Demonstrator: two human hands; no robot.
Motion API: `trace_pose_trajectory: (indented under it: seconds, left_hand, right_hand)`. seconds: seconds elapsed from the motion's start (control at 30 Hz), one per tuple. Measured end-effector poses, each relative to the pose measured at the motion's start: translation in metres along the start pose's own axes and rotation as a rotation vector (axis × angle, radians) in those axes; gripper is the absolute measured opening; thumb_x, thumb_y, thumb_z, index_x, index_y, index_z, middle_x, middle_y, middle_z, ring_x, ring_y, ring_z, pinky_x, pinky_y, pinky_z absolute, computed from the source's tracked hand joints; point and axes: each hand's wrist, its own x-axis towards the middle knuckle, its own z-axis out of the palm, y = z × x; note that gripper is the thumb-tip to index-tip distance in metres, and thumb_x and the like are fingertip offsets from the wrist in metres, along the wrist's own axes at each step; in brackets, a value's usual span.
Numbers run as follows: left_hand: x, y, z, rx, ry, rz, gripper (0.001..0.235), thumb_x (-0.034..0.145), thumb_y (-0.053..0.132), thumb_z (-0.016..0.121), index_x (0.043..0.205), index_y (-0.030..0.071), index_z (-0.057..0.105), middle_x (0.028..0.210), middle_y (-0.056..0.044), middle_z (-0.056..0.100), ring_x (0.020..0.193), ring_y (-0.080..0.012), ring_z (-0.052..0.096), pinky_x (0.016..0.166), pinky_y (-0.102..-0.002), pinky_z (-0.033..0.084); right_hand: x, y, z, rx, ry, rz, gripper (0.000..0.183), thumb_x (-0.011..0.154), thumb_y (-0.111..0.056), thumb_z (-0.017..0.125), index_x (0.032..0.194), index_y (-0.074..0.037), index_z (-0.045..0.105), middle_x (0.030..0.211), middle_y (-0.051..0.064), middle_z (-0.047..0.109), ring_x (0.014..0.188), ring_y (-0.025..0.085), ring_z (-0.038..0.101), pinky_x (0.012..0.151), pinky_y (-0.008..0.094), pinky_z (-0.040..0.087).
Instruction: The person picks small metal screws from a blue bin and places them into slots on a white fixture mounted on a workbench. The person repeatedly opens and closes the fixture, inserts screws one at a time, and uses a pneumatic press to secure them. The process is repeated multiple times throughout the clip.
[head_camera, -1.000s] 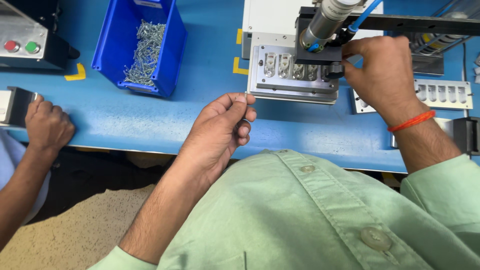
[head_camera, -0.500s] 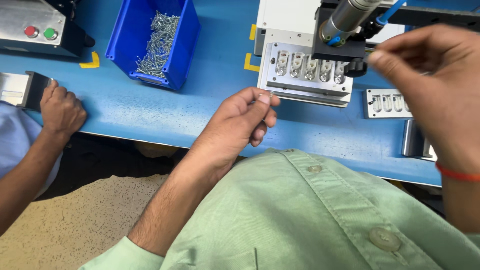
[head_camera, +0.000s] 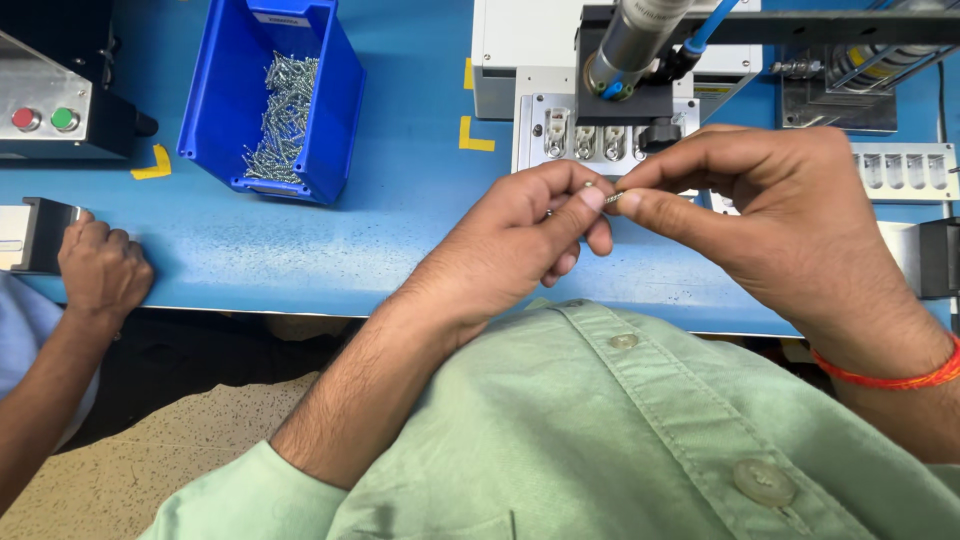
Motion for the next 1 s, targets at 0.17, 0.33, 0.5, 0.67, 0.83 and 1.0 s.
trace_pose_trajectory:
  seconds: [0.17, 0.33, 0.5, 0.67, 0.83, 1.0]
  left_hand:
    - [-0.007, -0.007, -0.014, -0.232, 0.224, -0.135, 0.024, 0.103, 0.017, 0.052, 0.117, 0.003, 0.065, 0.092, -0.001, 0.063, 0.073, -0.0087, 0.051, 0.065, -0.023, 0.048]
    - [-0.025, -0.013, -0.026, -0.463, 0.39, -0.247, 0.026, 0.101, 0.012, 0.051, 0.116, -0.004, 0.066, 0.094, -0.008, 0.063, 0.078, -0.014, 0.057, 0.072, -0.028, 0.053]
    - [-0.034, -0.016, -0.029, -0.489, 0.374, -0.231, 0.027, 0.1, 0.009, 0.048, 0.119, -0.004, 0.062, 0.101, -0.012, 0.068, 0.084, -0.0161, 0.063, 0.08, -0.031, 0.058]
    - [-0.034, -0.015, -0.027, -0.477, 0.351, -0.203, 0.029, 0.1, 0.009, 0.052, 0.127, -0.002, 0.058, 0.111, -0.015, 0.072, 0.08, -0.0121, 0.06, 0.077, -0.027, 0.057]
    - [-0.03, -0.006, -0.024, -0.436, 0.283, -0.198, 0.026, 0.101, 0.016, 0.056, 0.12, -0.001, 0.058, 0.116, -0.014, 0.076, 0.066, -0.0069, 0.05, 0.06, -0.021, 0.047]
    - [-0.023, 0.007, -0.02, -0.369, 0.19, -0.132, 0.021, 0.098, 0.016, 0.062, 0.115, 0.003, 0.058, 0.114, -0.012, 0.078, 0.06, -0.0038, 0.044, 0.053, -0.019, 0.042]
  right_hand:
    - [0.005, 0.025, -0.02, -0.133, 0.288, -0.088, 0.012, 0.1, -0.01, 0.076, 0.109, -0.003, 0.074, 0.102, 0.007, 0.073, 0.092, 0.011, 0.069, 0.085, 0.025, 0.056]
    - [0.032, 0.083, -0.026, -0.351, 0.243, -0.333, 0.01, 0.098, -0.003, 0.078, 0.108, -0.002, 0.078, 0.102, 0.012, 0.073, 0.093, 0.018, 0.069, 0.085, 0.029, 0.055]
    - [0.043, 0.13, -0.014, -0.534, 0.219, -0.269, 0.008, 0.094, -0.011, 0.083, 0.102, -0.011, 0.083, 0.102, 0.008, 0.075, 0.101, 0.021, 0.069, 0.089, 0.036, 0.054]
    - [0.061, 0.143, -0.008, -0.732, 0.151, -0.251, 0.012, 0.086, -0.011, 0.082, 0.098, -0.012, 0.082, 0.104, 0.007, 0.077, 0.107, 0.028, 0.064, 0.095, 0.042, 0.051]
    - [0.055, 0.098, -0.023, -0.739, 0.176, -0.373, 0.01, 0.094, -0.014, 0.087, 0.1, -0.008, 0.082, 0.104, 0.011, 0.076, 0.095, 0.027, 0.069, 0.087, 0.038, 0.055]
    - [0.016, 0.029, -0.025, -0.313, 0.178, -0.218, 0.01, 0.101, -0.01, 0.079, 0.11, -0.007, 0.077, 0.102, 0.007, 0.073, 0.088, 0.015, 0.071, 0.08, 0.028, 0.057]
